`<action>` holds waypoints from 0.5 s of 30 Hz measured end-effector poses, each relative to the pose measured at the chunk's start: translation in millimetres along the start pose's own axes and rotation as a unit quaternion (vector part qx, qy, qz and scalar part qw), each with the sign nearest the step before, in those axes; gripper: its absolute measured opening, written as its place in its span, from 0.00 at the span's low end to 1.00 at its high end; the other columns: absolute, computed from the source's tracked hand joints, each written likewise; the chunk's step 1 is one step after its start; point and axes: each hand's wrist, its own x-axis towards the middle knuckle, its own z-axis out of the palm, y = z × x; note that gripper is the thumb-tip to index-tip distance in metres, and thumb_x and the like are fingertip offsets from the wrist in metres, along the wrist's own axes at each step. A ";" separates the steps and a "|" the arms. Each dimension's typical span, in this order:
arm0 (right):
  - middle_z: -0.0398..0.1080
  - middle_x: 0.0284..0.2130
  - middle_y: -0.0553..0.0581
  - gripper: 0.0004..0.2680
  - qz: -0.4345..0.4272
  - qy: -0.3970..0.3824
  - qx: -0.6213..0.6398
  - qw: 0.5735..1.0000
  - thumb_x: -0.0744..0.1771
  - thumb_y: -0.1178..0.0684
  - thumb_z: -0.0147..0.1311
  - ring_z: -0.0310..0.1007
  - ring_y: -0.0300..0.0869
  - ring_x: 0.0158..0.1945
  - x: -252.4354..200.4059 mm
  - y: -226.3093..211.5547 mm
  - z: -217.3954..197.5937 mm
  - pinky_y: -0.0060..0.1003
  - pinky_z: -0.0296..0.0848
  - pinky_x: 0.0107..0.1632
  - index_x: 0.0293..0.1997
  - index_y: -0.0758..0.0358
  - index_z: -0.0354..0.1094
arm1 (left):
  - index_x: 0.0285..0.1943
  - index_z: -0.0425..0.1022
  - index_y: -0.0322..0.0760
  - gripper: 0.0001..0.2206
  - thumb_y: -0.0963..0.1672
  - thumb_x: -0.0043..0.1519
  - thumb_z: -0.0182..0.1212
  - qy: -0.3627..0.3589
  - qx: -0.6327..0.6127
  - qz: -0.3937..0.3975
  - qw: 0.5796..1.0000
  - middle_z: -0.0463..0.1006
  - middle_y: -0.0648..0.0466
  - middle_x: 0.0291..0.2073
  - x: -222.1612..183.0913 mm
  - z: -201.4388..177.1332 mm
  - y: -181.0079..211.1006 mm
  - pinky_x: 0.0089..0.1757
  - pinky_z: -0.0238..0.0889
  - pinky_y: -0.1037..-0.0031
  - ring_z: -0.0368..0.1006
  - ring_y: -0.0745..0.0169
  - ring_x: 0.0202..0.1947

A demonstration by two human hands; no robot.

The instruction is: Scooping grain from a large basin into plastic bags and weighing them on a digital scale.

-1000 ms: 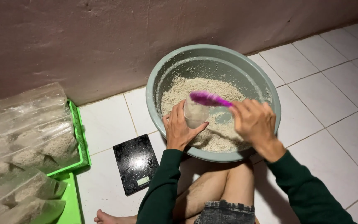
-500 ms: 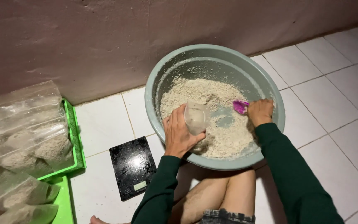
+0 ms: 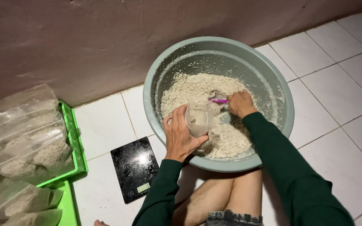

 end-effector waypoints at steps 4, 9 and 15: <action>0.75 0.26 0.54 0.06 -0.103 0.073 -0.009 0.992 0.63 0.49 0.46 0.76 0.47 0.38 -11.5 11.4 27.3 0.45 0.60 0.54 0.28 0.50 0.71 | 0.65 0.58 0.34 0.49 0.50 0.32 0.77 0.005 -0.010 -0.001 1.000 0.66 0.46 0.54 -0.7 0.1 -1.0 0.58 0.49 0.54 0.72 0.43 0.52; 0.75 0.24 0.53 0.11 -0.116 0.056 0.105 0.986 0.65 0.45 0.45 0.77 0.44 0.35 -48.5 30.0 -1.7 0.34 0.64 0.44 0.19 0.49 0.65 | 0.64 0.59 0.33 0.47 0.52 0.36 0.76 0.018 -0.008 -0.006 1.000 0.67 0.45 0.53 4.0 -7.3 7.9 0.56 0.53 0.53 0.73 0.41 0.50; 0.76 0.23 0.59 0.15 -0.114 -0.032 0.102 0.988 0.64 0.36 0.42 0.78 0.54 0.36 -77.2 53.9 -8.2 0.45 0.74 0.40 0.23 0.50 0.70 | 0.65 0.58 0.33 0.46 0.54 0.39 0.76 0.013 -0.035 -0.007 0.999 0.67 0.45 0.52 4.6 -7.5 7.7 0.56 0.53 0.51 0.74 0.38 0.50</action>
